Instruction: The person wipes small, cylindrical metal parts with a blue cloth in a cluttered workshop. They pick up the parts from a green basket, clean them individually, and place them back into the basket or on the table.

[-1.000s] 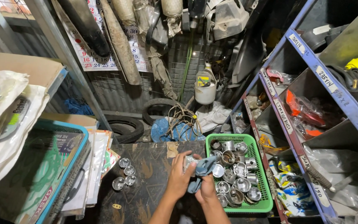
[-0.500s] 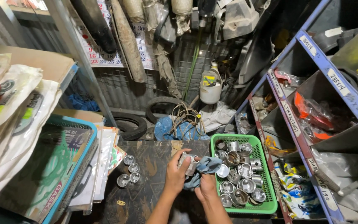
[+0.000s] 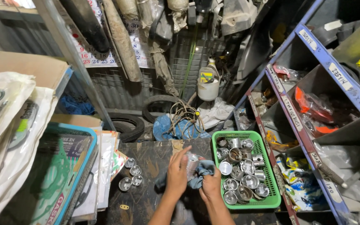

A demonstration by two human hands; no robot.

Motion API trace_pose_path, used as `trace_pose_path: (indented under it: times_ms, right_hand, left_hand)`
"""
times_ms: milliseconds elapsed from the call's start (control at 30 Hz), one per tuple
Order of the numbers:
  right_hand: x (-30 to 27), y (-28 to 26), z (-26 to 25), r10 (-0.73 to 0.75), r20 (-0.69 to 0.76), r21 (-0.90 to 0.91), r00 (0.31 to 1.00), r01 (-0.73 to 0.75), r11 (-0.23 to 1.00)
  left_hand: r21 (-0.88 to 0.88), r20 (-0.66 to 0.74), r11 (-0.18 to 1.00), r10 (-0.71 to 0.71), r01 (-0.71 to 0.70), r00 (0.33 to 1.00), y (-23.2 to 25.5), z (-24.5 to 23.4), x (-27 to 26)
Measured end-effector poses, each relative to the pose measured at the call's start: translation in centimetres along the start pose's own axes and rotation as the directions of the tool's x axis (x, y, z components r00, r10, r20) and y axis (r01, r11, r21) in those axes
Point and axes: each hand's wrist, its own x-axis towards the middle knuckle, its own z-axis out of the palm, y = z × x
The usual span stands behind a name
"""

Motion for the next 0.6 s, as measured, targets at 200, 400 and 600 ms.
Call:
trace_pose_path:
  times_ms: [200,400,600]
  right_hand:
    - [-1.6,-2.8,2.5,0.075,0.186,0.117,0.98,-0.098,0.988]
    - [-4.3,-5.7,6.5,0.2,0.213,-0.083,0.956,-0.186,0.979]
    - [-3.6,-2.9,4.8,0.021,0.317,-0.416,0.948,0.119,0.902]
  left_hand:
    - [-0.125,-0.003,0.99,0.07,-0.07,0.998,-0.4,-0.9,0.4]
    - [-0.12,0.07,0.993,0.019,-0.01,0.997,-3.6,-0.6,0.5]
    - [-0.105,0.031,0.993,-0.048,0.051,0.998,-3.7,-1.6,-0.4]
